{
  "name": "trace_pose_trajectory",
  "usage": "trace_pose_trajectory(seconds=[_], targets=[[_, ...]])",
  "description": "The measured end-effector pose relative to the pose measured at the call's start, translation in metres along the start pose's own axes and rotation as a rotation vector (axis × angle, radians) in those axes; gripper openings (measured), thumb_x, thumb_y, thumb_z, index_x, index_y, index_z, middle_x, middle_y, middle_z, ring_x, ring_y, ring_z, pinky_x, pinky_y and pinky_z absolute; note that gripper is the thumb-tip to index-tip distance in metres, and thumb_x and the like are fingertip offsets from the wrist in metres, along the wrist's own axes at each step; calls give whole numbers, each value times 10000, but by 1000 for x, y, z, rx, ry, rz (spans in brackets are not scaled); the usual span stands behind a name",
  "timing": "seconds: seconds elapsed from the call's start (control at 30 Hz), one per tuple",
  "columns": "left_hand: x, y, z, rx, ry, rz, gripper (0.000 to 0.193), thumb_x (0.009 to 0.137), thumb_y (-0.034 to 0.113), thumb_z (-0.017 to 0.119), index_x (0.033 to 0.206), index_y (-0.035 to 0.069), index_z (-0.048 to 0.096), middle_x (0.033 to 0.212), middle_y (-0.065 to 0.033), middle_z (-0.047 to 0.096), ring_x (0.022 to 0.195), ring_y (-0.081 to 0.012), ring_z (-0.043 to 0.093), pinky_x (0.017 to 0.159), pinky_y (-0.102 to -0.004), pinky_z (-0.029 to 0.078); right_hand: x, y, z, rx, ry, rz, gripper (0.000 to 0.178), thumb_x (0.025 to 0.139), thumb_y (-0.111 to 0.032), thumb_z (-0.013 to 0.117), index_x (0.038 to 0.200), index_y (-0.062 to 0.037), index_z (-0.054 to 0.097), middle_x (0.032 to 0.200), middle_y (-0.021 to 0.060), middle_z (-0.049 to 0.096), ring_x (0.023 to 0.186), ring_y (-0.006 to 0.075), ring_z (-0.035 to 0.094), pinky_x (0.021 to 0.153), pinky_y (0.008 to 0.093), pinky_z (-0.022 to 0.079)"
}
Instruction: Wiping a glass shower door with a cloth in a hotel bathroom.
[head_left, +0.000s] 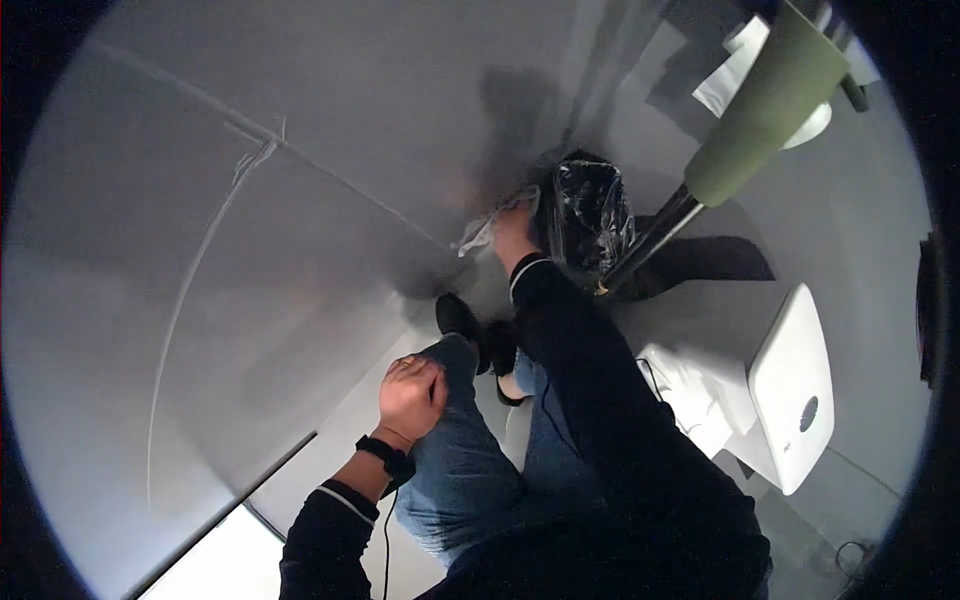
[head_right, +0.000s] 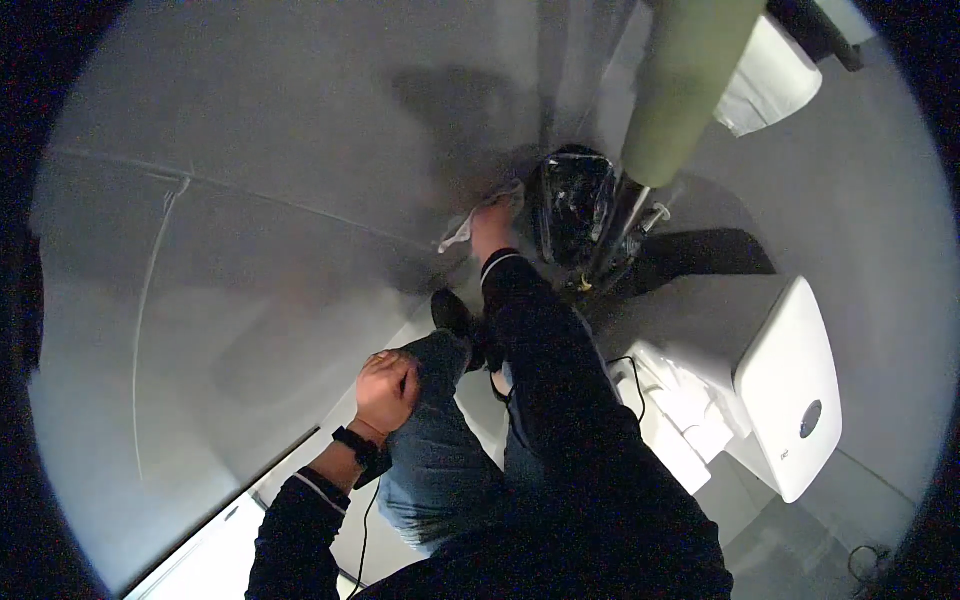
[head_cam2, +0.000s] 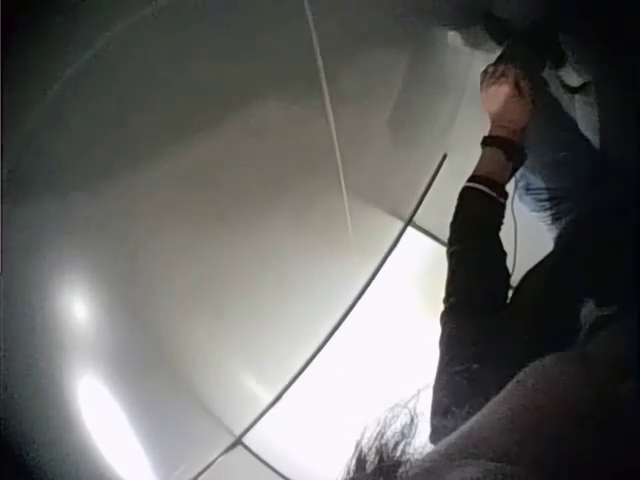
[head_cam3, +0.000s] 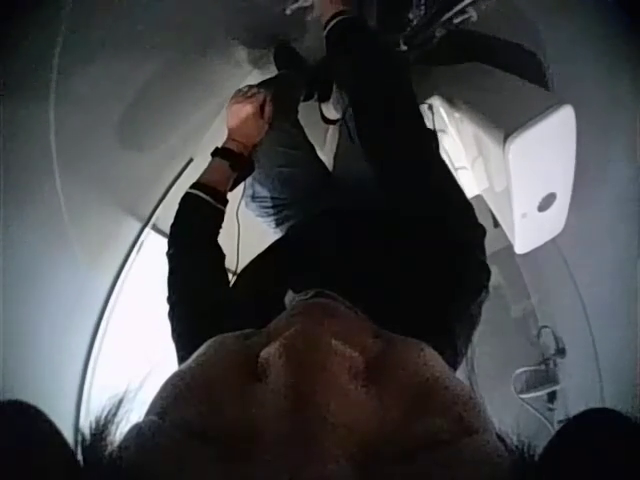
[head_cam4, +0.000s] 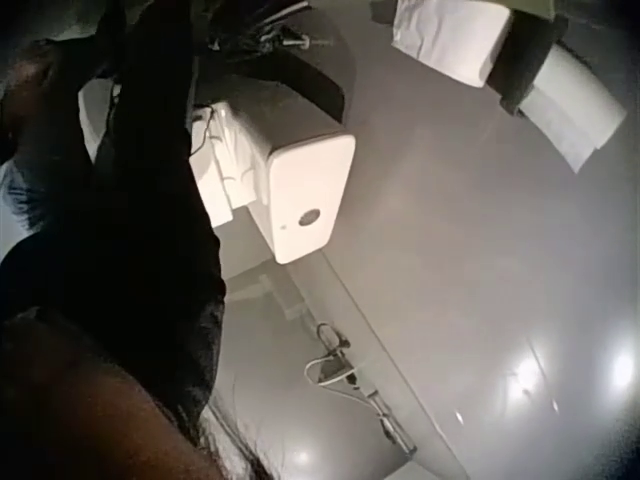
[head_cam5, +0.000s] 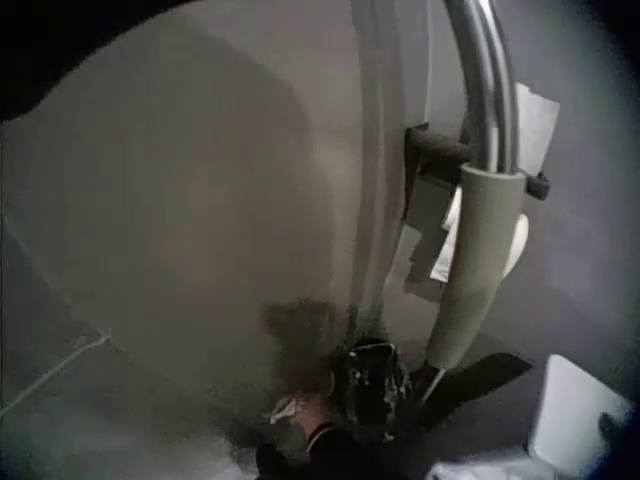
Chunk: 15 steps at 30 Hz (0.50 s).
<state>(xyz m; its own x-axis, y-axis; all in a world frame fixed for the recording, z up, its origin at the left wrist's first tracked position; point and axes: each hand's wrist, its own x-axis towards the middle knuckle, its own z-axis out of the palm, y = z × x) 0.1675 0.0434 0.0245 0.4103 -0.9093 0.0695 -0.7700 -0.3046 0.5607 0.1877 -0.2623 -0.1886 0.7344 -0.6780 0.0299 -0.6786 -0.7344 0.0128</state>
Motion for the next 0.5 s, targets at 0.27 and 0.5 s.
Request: trace_pose_trajectory(seconds=[0.27,0.5], targets=[[1,2,0,22,-11,-45,113,789,136,561,778,43,625,824,-116,636,841,-297,595,823,-402,446,-36,-94,48,1310,-100,536,356,887,-180,438,1215,-58,498,1249,107,536,1154,243,494,958,357,368],[15,11,6,-11,-6,19,114,786,132,557,777,40,623,812,-120,631,843,-298,594,827,-398,447,-33,-91,100,1667,237,620,392,854,-56,455,1245,-53,442,1252,114,517,1164,262,483,956,332,385]])
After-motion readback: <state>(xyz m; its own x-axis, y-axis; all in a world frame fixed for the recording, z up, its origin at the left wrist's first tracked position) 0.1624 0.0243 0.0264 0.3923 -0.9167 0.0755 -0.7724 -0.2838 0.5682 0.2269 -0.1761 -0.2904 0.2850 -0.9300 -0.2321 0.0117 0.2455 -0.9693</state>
